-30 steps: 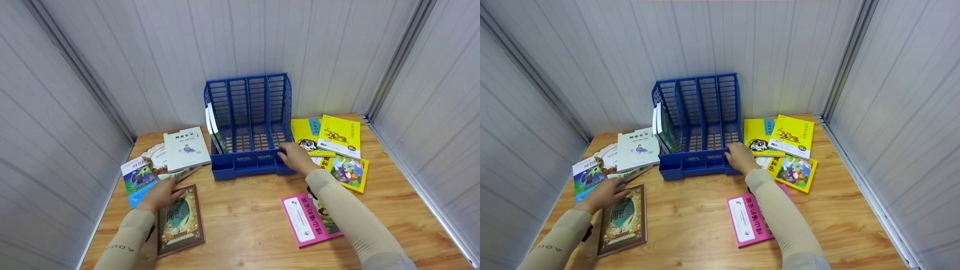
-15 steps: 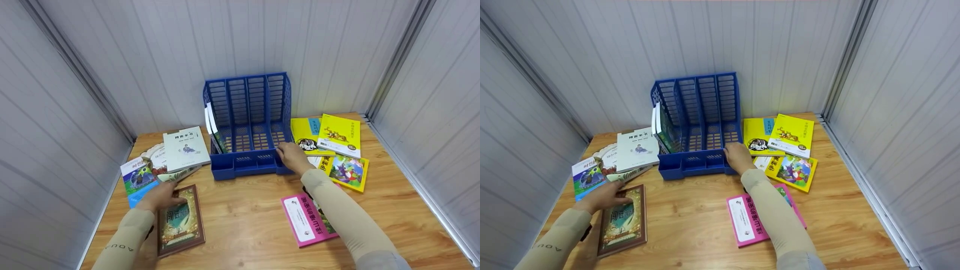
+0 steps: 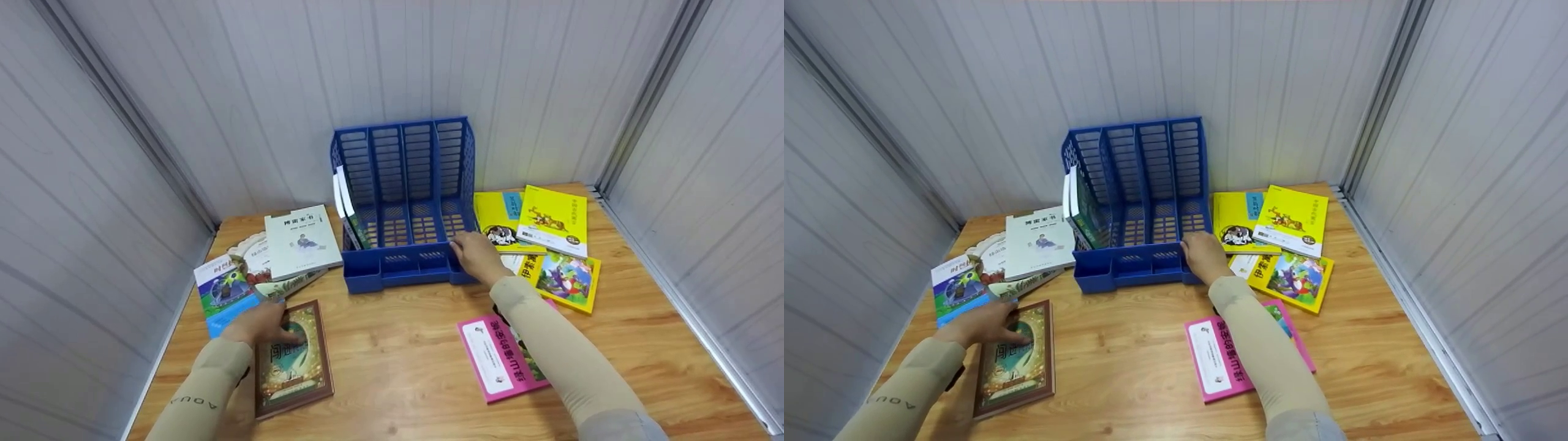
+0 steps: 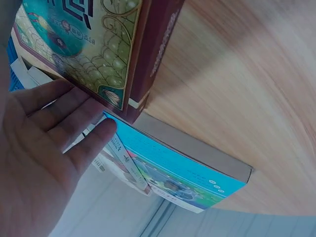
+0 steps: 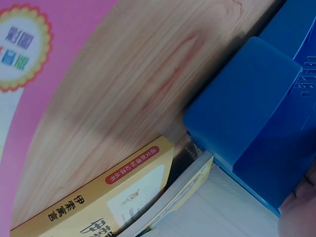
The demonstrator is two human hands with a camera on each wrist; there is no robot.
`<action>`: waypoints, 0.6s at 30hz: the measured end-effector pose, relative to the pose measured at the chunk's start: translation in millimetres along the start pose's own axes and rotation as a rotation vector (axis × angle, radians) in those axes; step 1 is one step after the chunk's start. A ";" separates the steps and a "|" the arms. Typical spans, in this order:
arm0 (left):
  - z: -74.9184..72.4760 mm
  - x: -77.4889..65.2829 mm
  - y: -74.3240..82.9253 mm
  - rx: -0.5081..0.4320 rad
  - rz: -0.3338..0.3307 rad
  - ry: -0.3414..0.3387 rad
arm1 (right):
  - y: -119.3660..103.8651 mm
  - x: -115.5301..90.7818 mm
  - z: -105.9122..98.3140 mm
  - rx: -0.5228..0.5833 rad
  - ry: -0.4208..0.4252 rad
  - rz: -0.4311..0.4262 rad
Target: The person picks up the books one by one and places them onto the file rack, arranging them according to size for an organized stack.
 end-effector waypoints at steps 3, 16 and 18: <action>-1.2 -2.7 0.5 -0.010 -0.023 -0.048 | 0.4 -0.1 0.7 0.004 0.007 0.003; -2.9 -0.7 3.6 -0.013 -0.065 -0.112 | 1.2 -1.3 3.7 0.011 0.035 0.003; -2.0 -1.0 2.2 -0.022 -0.079 -0.115 | 0.0 -0.7 3.2 0.010 0.033 0.008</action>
Point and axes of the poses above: each hand's wrist, its own x-axis towards the middle knuckle, its own z-axis out of the palm, y = z × x, the point moved 2 cm from there along x, towards the middle knuckle, and after that the axes turned 7 degrees about x, right-handed, at the moved point
